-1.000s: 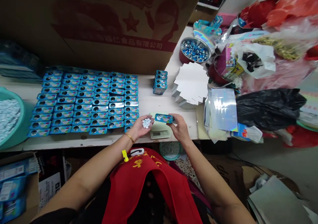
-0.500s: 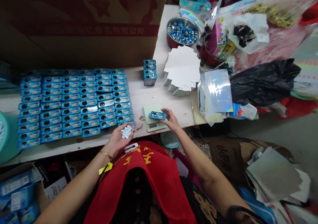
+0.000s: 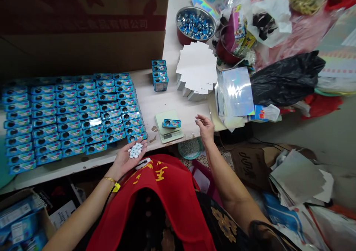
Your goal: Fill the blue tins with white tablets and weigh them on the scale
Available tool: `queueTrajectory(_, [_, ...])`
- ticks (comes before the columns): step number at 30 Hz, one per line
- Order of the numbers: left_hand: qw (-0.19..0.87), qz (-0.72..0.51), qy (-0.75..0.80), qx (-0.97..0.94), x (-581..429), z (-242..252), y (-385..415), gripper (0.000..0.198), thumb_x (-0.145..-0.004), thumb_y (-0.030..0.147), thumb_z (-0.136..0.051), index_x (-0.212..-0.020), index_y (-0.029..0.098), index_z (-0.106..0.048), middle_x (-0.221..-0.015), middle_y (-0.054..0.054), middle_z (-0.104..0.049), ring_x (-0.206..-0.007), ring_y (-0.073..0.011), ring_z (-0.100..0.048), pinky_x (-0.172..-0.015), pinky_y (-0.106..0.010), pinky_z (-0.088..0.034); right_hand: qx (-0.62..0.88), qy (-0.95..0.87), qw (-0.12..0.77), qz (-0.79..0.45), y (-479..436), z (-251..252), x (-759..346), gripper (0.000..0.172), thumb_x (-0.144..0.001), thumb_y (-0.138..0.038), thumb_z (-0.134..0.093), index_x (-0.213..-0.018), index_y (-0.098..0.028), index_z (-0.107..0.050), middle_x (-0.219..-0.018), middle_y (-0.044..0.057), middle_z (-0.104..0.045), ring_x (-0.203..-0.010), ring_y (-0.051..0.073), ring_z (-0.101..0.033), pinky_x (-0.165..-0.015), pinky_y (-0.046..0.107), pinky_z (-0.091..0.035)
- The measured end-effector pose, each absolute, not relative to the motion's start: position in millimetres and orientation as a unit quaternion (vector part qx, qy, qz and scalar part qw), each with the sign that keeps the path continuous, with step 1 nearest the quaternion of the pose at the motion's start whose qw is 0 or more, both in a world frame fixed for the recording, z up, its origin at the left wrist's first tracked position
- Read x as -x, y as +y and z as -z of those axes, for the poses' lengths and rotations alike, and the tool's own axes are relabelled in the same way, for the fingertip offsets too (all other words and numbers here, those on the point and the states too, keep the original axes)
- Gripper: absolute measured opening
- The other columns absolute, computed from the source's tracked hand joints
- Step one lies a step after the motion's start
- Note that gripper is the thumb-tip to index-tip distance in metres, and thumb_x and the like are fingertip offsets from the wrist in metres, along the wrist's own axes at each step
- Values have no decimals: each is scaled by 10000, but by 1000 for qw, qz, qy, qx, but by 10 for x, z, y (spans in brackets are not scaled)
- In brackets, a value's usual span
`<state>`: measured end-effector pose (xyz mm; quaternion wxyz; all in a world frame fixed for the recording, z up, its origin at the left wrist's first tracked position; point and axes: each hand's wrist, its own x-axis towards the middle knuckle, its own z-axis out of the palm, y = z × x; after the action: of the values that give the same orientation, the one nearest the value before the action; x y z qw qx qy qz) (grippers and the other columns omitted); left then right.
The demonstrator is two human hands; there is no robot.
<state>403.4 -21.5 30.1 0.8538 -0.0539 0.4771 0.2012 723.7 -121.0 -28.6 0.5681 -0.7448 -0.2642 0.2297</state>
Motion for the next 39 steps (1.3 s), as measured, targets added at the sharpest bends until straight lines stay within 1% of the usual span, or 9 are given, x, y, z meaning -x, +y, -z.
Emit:
queueTrajectory(11, [856,-189,479,54,-4075,-279,-238,281,-803,121,-428,-1049,86,-558,-947,-145,-641,-872,-218,-618,-729,-338,-533,761,-280,549,-202,-1216,267,-7179,273,-726,-319,-549,-937,-157,-610,-907,68,-631,-795,146,-573,-756,329,-464])
queueTrajectory(15, [857,-171,483,59,-4095,-268,-226,273,-803,117,-422,-1038,107,-561,-907,-130,-640,-812,-203,-628,-628,-298,-544,766,-326,516,-202,-1210,191,-7144,266,-755,-319,-521,-960,-169,-598,-934,65,-606,-806,142,-561,-759,327,-461])
queueTrajectory(17, [864,-156,475,59,-4095,-262,-214,254,-804,123,-423,-1013,105,-565,-845,-119,-634,-734,-180,-627,-535,-251,-526,756,-375,489,-223,-1195,136,-7104,287,-752,-319,-534,-1003,-186,-577,-988,63,-571,-816,137,-550,-739,317,-469])
queueTrajectory(20, [874,-152,458,52,-4065,-251,-197,239,-804,125,-422,-996,99,-562,-769,-100,-607,-646,-150,-600,-451,-207,-477,734,-460,433,-250,-1133,85,-6997,407,-724,-329,-585,-1106,-210,-512,-1088,72,-507,-889,153,-528,-720,310,-477])
queueTrajectory(24, [877,-167,448,37,-3917,-209,-194,210,-789,111,-433,-954,90,-561,-732,-88,-576,-595,-129,-562,-387,-175,-410,721,-589,302,-203,-973,105,-6823,554,-715,-319,-609,-1220,-208,-409,-1192,103,-448,-1060,215,-438,-812,365,-439])
queueTrajectory(27, [863,-185,468,39,-3714,-154,-224,184,-785,109,-426,-908,96,-562,-726,-86,-568,-570,-126,-547,-358,-174,-381,719,-642,208,-166,-892,70,-6743,443,-768,-256,-538,-1189,-171,-431,-1105,108,-507,-1010,223,-454,-820,373,-424])
queueTrajectory(30, [849,-204,484,56,-3468,-93,-296,186,-785,106,-410,-895,105,-560,-713,-82,-564,-540,-120,-532,-345,-179,-371,701,-674,170,-160,-918,-129,-6624,342,-777,-247,-512,-1106,-161,-479,-981,93,-551,-902,219,-487,-775,359,-431])
queueTrajectory(35, [836,-225,492,93,-3074,65,-454,149,-782,99,-412,-842,103,-549,-669,-67,-553,-504,-106,-521,-325,-163,-342,581,-759,180,-233,-913,-551,-5924,381,-790,-281,-488,-1149,-164,-433,-984,89,-562,-892,208,-497,-779,339,-421])
queueTrajectory(39, [831,-243,486,115,-2816,229,-538,121,-783,105,-410,-775,103,-530,-625,-58,-536,-492,-107,-519,-325,-161,-342,514,-814,143,-229,-622,-509,-5085,380,-795,-300,-468,-1145,-159,-421,-990,68,-566,-895,192,-502,-758,301,-418])
